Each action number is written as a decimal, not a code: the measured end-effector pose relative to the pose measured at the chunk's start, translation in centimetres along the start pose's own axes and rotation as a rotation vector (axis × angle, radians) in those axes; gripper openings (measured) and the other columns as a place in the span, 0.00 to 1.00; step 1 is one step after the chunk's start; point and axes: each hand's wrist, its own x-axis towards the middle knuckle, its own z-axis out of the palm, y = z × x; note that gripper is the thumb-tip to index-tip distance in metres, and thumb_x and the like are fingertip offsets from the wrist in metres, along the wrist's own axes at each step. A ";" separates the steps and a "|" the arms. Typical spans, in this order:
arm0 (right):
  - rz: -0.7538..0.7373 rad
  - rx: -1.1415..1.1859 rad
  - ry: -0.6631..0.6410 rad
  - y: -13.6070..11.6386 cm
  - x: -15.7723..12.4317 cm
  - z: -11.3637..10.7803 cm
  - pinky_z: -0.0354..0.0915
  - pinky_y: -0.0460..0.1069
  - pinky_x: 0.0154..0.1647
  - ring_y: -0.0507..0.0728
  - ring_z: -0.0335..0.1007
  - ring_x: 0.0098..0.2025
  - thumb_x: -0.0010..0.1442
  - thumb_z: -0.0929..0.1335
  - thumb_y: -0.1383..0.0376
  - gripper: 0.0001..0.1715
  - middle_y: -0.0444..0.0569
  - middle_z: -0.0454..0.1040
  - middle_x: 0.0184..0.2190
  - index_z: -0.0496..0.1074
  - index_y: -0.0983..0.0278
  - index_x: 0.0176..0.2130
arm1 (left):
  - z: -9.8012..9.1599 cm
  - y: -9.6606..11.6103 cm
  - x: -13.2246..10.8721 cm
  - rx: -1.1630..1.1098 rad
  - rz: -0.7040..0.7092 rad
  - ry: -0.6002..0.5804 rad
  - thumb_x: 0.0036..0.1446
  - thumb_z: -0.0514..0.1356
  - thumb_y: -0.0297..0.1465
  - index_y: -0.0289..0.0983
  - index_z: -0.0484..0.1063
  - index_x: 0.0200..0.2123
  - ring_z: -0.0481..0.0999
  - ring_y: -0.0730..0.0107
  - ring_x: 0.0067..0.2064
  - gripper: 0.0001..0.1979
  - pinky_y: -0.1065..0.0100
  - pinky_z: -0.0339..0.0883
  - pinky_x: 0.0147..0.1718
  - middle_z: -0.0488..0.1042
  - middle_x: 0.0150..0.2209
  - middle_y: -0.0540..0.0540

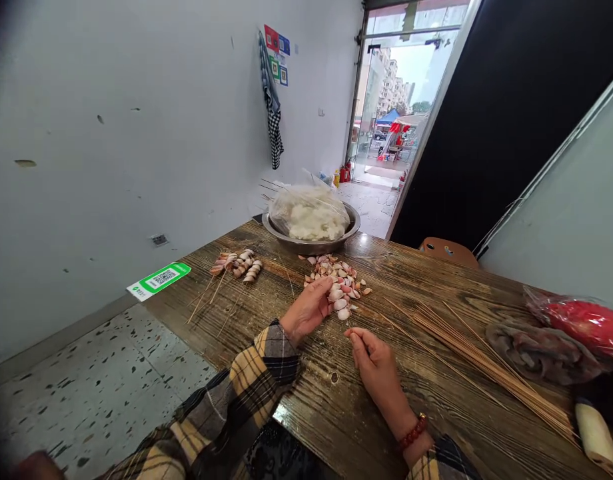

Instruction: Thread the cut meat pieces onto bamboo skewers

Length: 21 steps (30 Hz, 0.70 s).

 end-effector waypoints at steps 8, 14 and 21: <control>-0.025 -0.192 0.067 -0.3 -0.5 0.9 0.57 0.47 0.21 0.53 0.59 0.20 0.62 0.61 0.49 0.24 0.41 0.63 0.17 0.74 0.65 0.41 | -0.4 -0.5 0.1 -0.029 0.050 -0.008 0.49 0.65 0.46 0.32 0.70 0.37 0.75 0.69 0.30 0.22 0.67 0.69 0.28 0.75 0.33 0.41; -0.076 -0.267 0.137 -0.5 -0.9 1.8 0.67 0.50 0.33 0.59 0.72 0.31 0.61 0.61 0.50 0.23 0.51 0.77 0.29 0.76 0.63 0.38 | -0.5 -0.7 -0.2 -0.043 0.064 0.029 0.47 0.66 0.47 0.33 0.69 0.36 0.75 0.69 0.29 0.23 0.68 0.69 0.27 0.75 0.32 0.43; -0.117 -0.261 0.159 -0.8 -0.4 2.2 0.66 0.50 0.37 0.59 0.72 0.35 0.62 0.61 0.51 0.22 0.53 0.78 0.34 0.75 0.64 0.37 | 0.1 -0.8 -0.4 -0.034 0.073 0.029 0.49 0.65 0.45 0.34 0.69 0.38 0.75 0.71 0.29 0.22 0.70 0.68 0.27 0.75 0.33 0.42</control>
